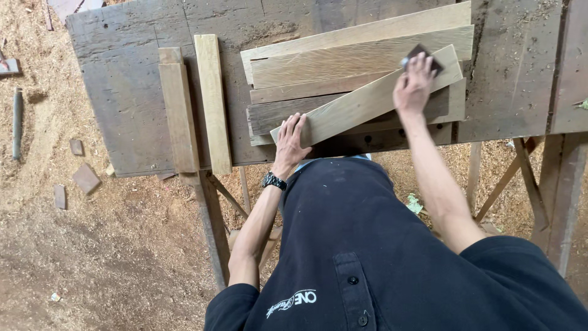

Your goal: The person sands several pieces of wood by hand using a small piece of sandpaper, rubbing it back and forth along the surfaces and edges of each board.

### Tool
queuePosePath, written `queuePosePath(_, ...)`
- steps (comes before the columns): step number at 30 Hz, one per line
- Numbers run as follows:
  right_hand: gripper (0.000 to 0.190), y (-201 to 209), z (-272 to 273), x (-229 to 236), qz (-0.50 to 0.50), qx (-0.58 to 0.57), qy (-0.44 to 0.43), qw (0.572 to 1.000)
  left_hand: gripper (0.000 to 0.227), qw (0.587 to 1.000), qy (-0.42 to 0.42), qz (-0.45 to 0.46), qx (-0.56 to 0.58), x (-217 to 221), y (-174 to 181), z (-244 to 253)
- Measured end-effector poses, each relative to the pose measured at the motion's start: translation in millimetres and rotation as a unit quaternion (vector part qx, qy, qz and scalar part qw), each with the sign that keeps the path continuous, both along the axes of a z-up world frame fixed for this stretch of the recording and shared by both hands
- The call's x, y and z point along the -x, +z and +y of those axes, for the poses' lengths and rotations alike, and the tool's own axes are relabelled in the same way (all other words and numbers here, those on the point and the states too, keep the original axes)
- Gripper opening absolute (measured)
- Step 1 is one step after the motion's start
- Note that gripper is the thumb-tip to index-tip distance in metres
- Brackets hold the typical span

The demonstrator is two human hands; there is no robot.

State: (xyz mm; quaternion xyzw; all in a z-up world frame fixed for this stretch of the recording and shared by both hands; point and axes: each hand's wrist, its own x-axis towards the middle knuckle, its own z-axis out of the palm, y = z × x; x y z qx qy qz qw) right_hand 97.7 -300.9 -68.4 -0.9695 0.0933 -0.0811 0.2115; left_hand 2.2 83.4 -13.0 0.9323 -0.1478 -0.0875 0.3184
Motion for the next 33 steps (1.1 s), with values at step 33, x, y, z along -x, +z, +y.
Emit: queuePosePath(33, 0.041, 8, 55, 39, 0.079, -0.015, 0.148, 0.986, 0.123, 0.991, -0.118, -0.052, 0.04, -52, -39, 44)
